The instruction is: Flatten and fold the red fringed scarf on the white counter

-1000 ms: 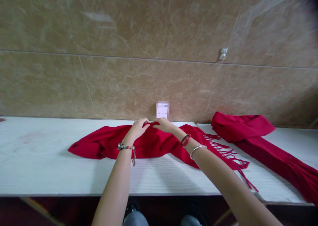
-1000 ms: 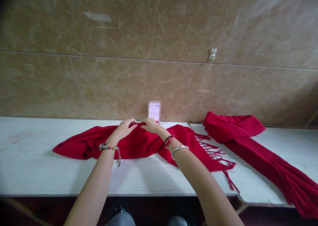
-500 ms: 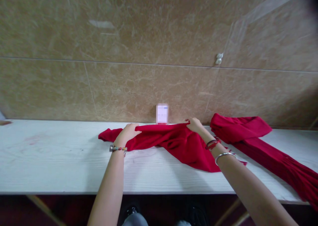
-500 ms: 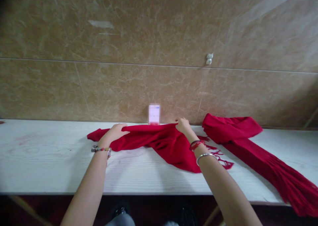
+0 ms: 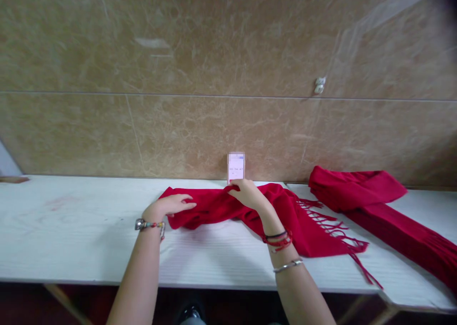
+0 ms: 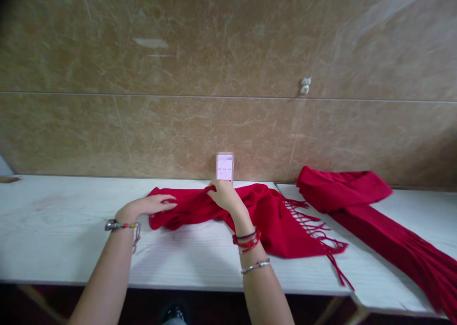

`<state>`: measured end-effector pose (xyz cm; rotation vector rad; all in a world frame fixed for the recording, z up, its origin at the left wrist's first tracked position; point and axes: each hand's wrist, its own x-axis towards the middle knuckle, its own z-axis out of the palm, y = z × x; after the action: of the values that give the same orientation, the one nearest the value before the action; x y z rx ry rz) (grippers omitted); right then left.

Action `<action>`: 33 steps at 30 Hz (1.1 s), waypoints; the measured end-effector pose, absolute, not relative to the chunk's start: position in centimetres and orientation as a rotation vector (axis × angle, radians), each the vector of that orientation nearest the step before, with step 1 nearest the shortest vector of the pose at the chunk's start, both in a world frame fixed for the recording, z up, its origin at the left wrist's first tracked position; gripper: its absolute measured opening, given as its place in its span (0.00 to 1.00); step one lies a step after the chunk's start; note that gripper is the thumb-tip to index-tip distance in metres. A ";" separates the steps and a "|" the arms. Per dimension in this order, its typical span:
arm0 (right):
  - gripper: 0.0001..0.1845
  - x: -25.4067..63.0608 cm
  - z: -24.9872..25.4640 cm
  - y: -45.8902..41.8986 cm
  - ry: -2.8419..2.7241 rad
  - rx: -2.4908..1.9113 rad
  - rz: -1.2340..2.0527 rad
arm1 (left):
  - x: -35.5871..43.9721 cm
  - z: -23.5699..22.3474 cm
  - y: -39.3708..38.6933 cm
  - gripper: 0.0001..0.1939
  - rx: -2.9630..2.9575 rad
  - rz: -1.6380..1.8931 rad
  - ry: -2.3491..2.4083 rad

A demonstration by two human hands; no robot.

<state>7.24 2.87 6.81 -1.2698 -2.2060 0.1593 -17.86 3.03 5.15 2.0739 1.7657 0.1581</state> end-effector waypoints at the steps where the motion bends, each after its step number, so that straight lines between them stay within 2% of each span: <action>1: 0.08 7.6 7.0 2.6 -2.193 -1.276 0.169 | -18.7 4.9 3.0 0.26 1.990 0.062 1.831; 3: 0.07 8.4 7.1 2.4 -2.152 -1.325 0.168 | -19.4 4.7 2.9 0.29 1.938 -0.068 1.898; 5: 0.07 9.0 6.7 2.7 -2.081 -1.395 0.152 | -18.8 4.6 3.0 0.28 2.036 -0.114 1.886; 8: 0.07 9.4 5.8 3.6 -1.975 -1.438 0.150 | -16.4 4.6 3.4 0.24 2.270 -0.055 1.797; 10: 0.05 9.6 5.2 4.2 -1.900 -1.388 0.267 | -15.0 4.5 3.7 0.26 2.346 0.039 1.680; 13: 0.01 10.4 4.9 5.1 -1.680 -1.213 0.642 | -14.3 4.7 3.8 0.28 2.313 0.206 1.492; 15: 0.03 11.4 4.8 5.7 -1.493 -1.133 0.768 | -14.6 5.3 3.7 0.20 2.332 0.347 1.463; 18: 0.05 13.0 4.7 6.2 -1.394 -1.176 0.622 | -15.0 6.9 3.0 0.11 2.427 0.698 1.569; 20: 0.09 13.6 4.6 5.8 -1.574 -1.221 0.510 | -14.7 8.0 2.2 0.10 2.434 1.009 1.638; 22: 0.15 13.6 4.7 5.0 -1.872 -1.204 0.499 | -13.8 8.8 1.3 0.11 2.466 1.153 1.605; 24: 0.22 12.9 5.0 4.0 -2.101 -1.155 0.555 | -12.3 9.1 0.7 0.11 2.578 1.024 1.497; 26: 0.24 11.8 5.2 3.3 -2.196 -1.114 0.579 | -10.7 8.9 0.4 0.10 2.671 0.830 1.434; 31: 0.08 9.6 5.0 3.3 -2.245 -1.124 0.482 | -8.2 7.7 0.9 0.11 2.659 0.700 1.560; 33: 0.09 9.5 4.9 3.7 -2.123 -1.198 0.484 | -8.5 7.4 1.3 0.10 2.613 0.689 1.534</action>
<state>9.46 3.66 4.94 -1.1981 -2.1231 0.4843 -8.51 1.32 7.40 2.6130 1.5344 0.6890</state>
